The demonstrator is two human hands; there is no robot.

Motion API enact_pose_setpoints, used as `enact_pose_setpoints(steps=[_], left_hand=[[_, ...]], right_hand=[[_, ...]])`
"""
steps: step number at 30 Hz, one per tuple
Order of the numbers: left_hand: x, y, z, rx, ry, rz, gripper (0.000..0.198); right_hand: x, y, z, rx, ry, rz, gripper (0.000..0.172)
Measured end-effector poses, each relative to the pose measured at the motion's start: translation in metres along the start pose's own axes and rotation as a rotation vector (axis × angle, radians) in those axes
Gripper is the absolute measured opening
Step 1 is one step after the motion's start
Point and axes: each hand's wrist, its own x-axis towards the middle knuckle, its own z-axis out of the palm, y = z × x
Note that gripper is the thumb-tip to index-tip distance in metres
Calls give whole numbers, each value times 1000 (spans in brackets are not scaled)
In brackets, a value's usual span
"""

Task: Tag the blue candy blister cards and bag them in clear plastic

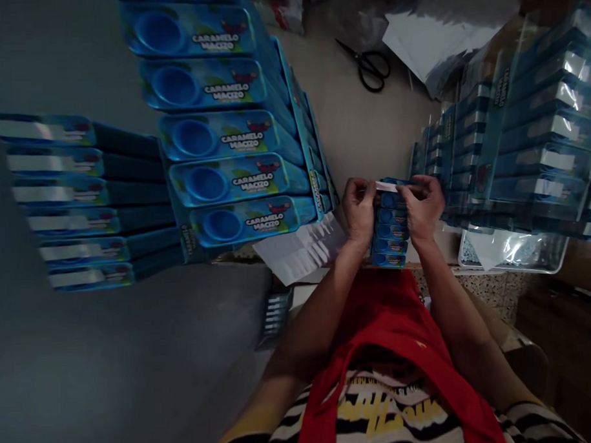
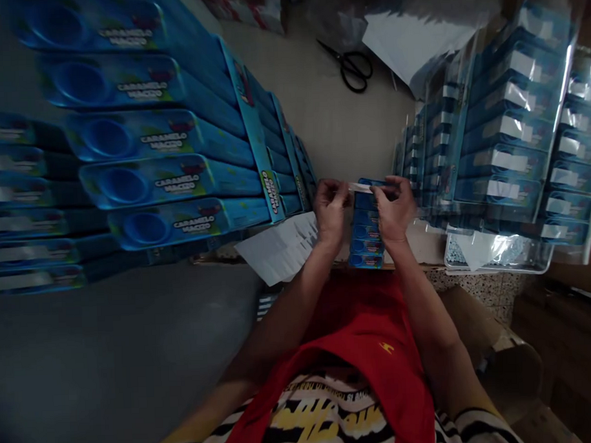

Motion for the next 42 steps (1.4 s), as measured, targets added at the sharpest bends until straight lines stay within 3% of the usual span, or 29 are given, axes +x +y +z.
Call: enact_pose_setpoints(steps=[5, 20, 24, 28, 31, 34, 36, 37, 39, 40, 42], left_hand=[[16, -13, 3, 56, 13, 112, 27], [9, -20, 9, 75, 73, 20, 22], [10, -21, 17, 39, 41, -116, 19], [18, -26, 37, 20, 25, -370, 32], [12, -30, 36, 179, 10, -304, 26], [-18, -34, -4, 309, -122, -91, 14], [-40, -37, -56, 378, -183, -22, 8], [-45, -40, -86, 455, -124, -25, 4], [-41, -43, -147, 708, 74, 11, 18], [-32, -45, -173, 830, 115, 37, 30], [-6, -48, -213, 1038, 42, 10, 49]], right_hand=[[2, 1, 4, -70, 2, -12, 30], [18, 2, 0, -167, -79, -2, 35], [25, 3, -7, -395, 38, -71, 46], [25, 4, -11, -487, -31, -89, 32], [26, 3, -11, -500, -49, -133, 30], [37, 2, -10, -542, -95, -137, 36], [47, 1, -10, -580, -116, -136, 37], [50, 0, -11, -613, -111, -144, 38], [51, -4, -14, -707, -69, -183, 44], [46, -7, -16, -758, -41, -214, 49], [25, -14, -22, -811, 11, -298, 57]])
